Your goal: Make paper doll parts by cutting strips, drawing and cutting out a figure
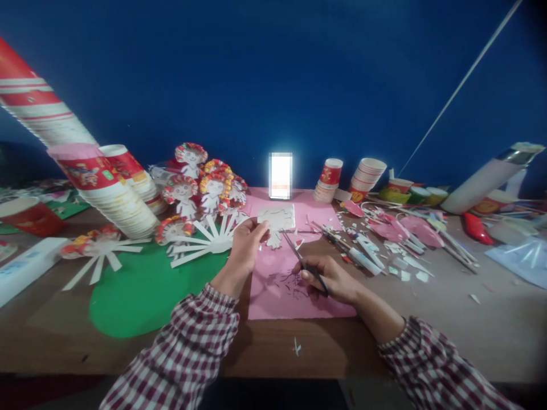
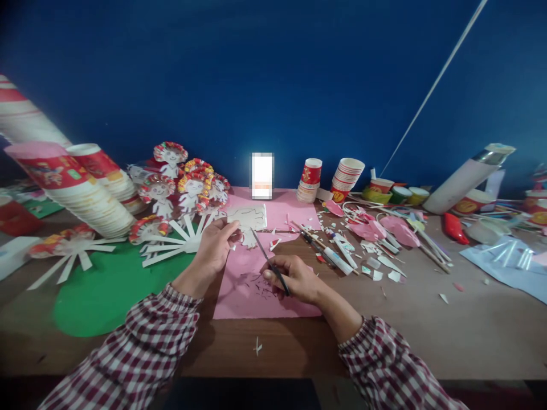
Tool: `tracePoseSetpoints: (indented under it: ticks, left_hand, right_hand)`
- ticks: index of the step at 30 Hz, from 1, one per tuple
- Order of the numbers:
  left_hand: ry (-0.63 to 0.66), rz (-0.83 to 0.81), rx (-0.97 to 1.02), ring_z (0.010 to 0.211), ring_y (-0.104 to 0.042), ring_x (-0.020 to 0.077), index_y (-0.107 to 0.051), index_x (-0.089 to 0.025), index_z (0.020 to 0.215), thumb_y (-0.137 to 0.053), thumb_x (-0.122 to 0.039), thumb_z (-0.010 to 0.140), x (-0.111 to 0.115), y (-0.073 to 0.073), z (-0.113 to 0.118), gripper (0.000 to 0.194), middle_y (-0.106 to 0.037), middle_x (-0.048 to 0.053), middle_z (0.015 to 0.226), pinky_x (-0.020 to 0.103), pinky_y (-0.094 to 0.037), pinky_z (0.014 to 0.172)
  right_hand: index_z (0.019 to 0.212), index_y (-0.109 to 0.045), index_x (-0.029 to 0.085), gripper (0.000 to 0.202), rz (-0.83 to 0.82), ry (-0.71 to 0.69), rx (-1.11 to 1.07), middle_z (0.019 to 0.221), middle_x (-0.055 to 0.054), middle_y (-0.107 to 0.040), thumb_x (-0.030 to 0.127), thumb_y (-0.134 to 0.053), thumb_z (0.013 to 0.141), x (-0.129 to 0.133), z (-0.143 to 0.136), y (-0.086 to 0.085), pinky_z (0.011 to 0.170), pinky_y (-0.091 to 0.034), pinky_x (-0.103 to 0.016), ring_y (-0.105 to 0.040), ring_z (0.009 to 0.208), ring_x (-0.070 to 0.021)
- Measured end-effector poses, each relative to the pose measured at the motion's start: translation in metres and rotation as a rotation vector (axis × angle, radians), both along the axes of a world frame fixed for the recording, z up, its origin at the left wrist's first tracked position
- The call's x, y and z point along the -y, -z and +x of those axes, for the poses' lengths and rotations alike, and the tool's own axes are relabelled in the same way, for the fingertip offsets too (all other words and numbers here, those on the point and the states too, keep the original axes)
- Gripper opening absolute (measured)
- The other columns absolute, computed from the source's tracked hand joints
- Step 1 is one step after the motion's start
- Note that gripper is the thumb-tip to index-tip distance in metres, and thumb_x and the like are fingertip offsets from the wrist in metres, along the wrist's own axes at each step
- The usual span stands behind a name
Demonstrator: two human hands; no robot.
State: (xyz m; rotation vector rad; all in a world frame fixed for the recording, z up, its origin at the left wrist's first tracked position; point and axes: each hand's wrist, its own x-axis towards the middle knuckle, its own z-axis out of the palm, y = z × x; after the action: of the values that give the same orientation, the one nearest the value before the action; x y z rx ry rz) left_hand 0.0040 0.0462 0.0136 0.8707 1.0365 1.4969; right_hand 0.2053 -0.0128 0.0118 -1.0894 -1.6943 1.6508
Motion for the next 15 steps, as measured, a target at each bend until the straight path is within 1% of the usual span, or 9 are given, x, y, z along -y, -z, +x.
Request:
tracePoseSetpoints:
  ticks: [4,9,12,15]
  left_hand:
    - [0.001,-0.019,0.009,0.055,-0.052,0.0073,-0.057,-0.015,0.068,-0.082,-0.034,0.057,0.0002,-0.0005,0.0013,0.033,-0.054,-0.005,0.059,0.021,-0.045,0.059]
    - [-0.001,-0.023,0.004,0.055,-0.052,0.0071,-0.058,-0.015,0.069,-0.081,-0.033,0.058,-0.0006,0.0009,0.0011,0.031,-0.055,-0.004,0.059,0.021,-0.045,0.06]
    - [-0.004,0.001,-0.036,0.055,-0.053,0.0077,-0.06,-0.015,0.07,-0.08,-0.035,0.06,-0.0009,0.0022,0.0,0.031,-0.056,-0.003,0.06,0.021,-0.045,0.058]
    - [-0.012,0.022,-0.114,0.054,-0.054,0.009,-0.061,-0.015,0.071,-0.08,-0.037,0.062,-0.0003,0.0026,-0.0011,0.03,-0.057,-0.003,0.059,0.02,-0.041,0.052]
  right_hand:
    - [0.089,-0.06,0.015,0.049,-0.008,0.003,-0.007,0.057,0.003,-0.055,0.062,-0.063,0.078,-0.0001,-0.0014,0.0003,0.045,-0.047,-0.021,-0.056,0.049,-0.0112]
    - [0.088,-0.06,0.015,0.047,-0.011,0.006,-0.018,0.057,0.003,-0.055,0.061,-0.064,0.078,-0.0004,-0.0011,0.0002,0.045,-0.047,-0.02,-0.056,0.049,-0.0103]
    - [0.09,-0.061,0.013,0.049,-0.031,0.005,-0.026,0.057,0.002,-0.057,0.061,-0.063,0.079,-0.0009,0.0007,0.0003,0.042,-0.043,-0.018,-0.056,0.047,-0.01]
    - [0.091,-0.062,0.013,0.051,-0.057,-0.001,-0.041,0.058,0.001,-0.059,0.062,-0.063,0.079,-0.0015,0.0026,0.0006,0.038,-0.036,-0.016,-0.056,0.045,-0.0094]
